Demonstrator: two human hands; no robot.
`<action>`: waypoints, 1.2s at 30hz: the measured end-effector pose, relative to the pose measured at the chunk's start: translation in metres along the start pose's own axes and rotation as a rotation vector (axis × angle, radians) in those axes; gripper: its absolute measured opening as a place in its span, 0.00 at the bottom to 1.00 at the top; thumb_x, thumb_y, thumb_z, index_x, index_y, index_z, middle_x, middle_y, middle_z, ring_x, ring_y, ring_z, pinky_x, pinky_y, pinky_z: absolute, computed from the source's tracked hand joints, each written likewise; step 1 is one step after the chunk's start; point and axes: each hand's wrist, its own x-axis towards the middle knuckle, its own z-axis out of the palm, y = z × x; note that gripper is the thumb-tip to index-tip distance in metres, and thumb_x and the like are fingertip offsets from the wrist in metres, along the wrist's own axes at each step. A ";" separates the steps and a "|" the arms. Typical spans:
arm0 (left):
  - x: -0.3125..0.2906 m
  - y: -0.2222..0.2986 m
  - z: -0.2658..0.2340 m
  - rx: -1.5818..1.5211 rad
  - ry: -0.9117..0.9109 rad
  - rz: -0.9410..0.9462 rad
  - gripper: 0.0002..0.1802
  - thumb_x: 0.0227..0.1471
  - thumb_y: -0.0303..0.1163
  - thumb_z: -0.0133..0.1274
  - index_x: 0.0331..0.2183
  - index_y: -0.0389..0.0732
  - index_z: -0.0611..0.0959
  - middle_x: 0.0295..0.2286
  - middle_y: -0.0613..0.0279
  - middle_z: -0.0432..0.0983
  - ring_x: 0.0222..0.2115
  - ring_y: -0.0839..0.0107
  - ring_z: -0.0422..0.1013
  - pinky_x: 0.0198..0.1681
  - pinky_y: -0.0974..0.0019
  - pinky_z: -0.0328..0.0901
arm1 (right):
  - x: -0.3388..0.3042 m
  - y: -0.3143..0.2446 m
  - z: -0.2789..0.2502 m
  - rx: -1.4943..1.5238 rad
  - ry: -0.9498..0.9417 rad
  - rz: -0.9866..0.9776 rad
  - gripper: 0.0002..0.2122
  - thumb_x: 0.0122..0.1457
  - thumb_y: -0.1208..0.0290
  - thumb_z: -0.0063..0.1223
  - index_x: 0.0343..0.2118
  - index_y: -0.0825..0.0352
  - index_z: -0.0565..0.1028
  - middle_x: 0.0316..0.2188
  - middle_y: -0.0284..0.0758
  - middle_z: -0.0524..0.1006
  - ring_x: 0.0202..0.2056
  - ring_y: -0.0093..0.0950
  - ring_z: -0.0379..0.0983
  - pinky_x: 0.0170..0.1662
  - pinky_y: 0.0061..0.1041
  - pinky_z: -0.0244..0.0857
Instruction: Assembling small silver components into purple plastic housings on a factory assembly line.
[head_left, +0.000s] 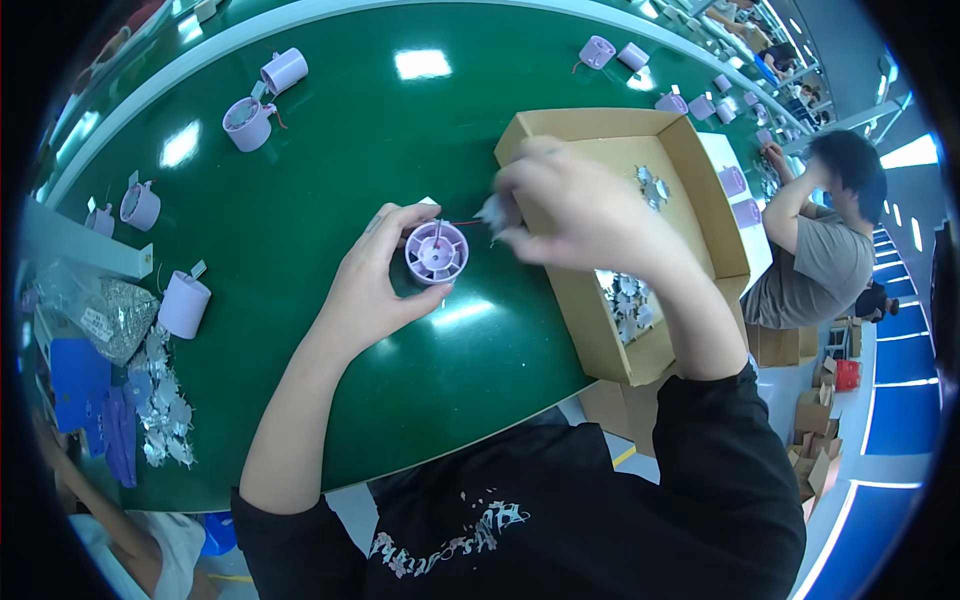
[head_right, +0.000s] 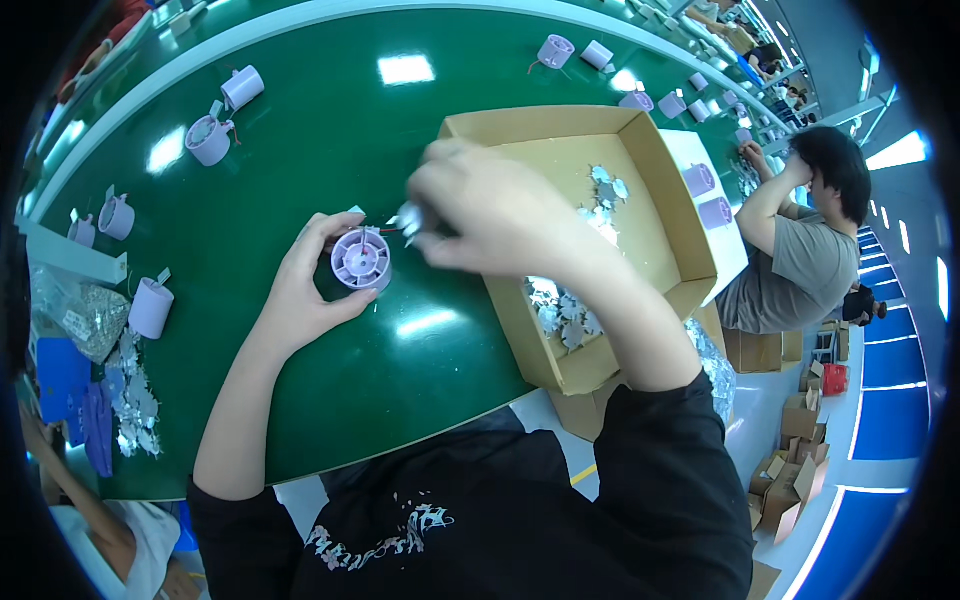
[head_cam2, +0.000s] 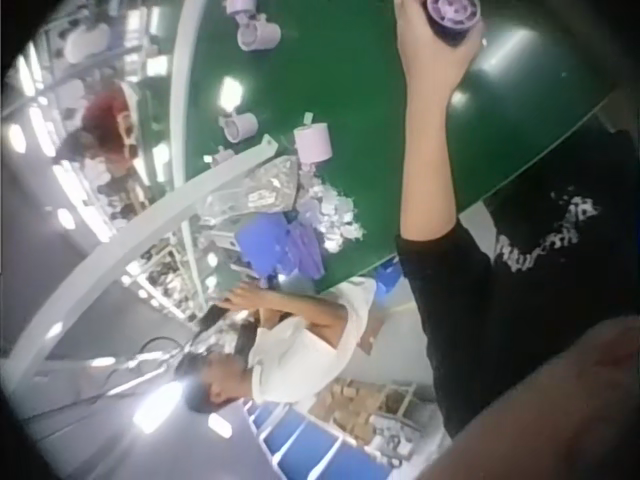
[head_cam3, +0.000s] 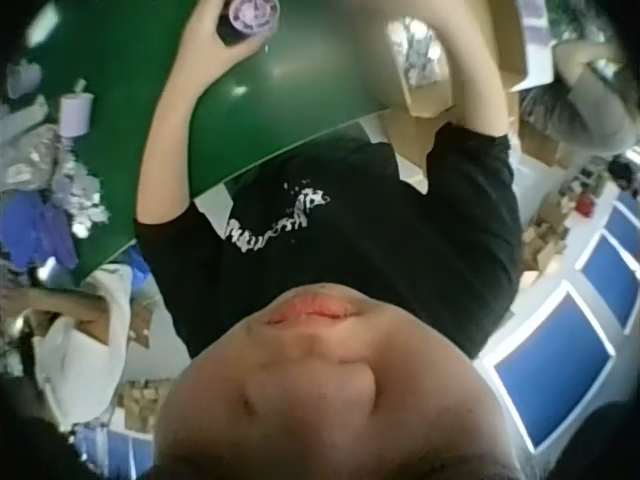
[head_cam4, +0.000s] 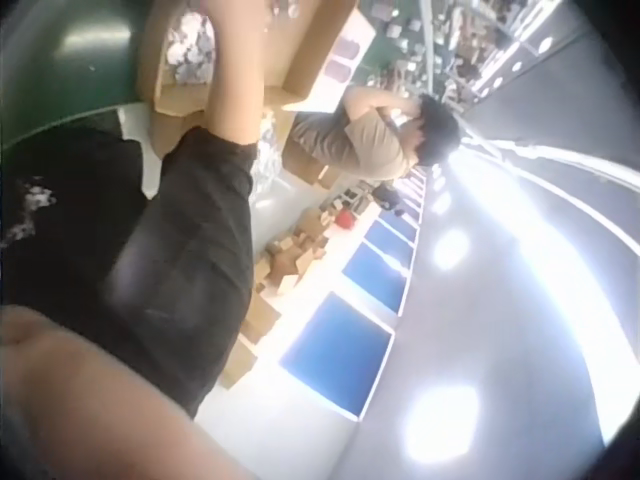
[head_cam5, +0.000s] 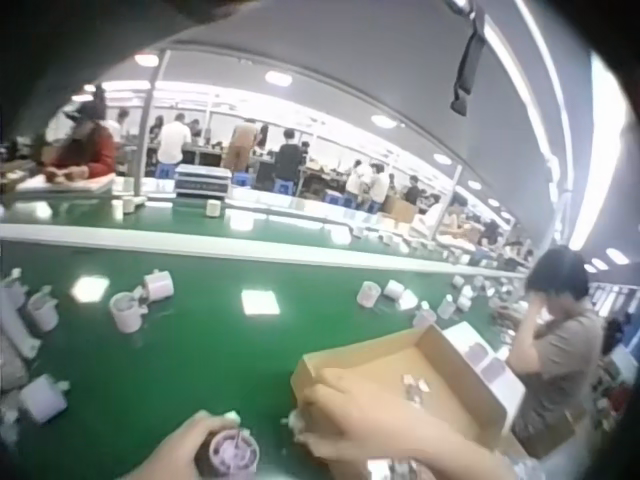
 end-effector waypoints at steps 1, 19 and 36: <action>0.002 -0.002 0.001 0.017 -0.034 0.011 0.44 0.41 0.25 0.72 0.60 0.38 0.73 0.50 0.56 0.73 0.53 0.61 0.74 0.60 0.60 0.68 | 0.005 -0.009 0.008 -0.057 -0.011 -0.086 0.13 0.51 0.68 0.66 0.36 0.69 0.78 0.38 0.41 0.76 0.46 0.41 0.75 0.48 0.37 0.73; 0.003 0.002 0.003 0.081 -0.039 -0.055 0.42 0.41 0.26 0.71 0.59 0.36 0.72 0.50 0.54 0.74 0.54 0.58 0.73 0.61 0.57 0.68 | 0.023 -0.044 0.039 -0.165 -0.013 -0.045 0.15 0.48 0.64 0.67 0.31 0.73 0.81 0.34 0.43 0.78 0.41 0.40 0.76 0.47 0.37 0.72; 0.002 -0.001 0.005 0.119 -0.018 0.014 0.46 0.41 0.26 0.72 0.61 0.39 0.71 0.50 0.54 0.73 0.52 0.58 0.73 0.59 0.57 0.68 | 0.029 -0.055 0.040 -0.224 -0.091 0.114 0.17 0.51 0.61 0.65 0.31 0.75 0.82 0.31 0.45 0.79 0.39 0.41 0.77 0.45 0.40 0.73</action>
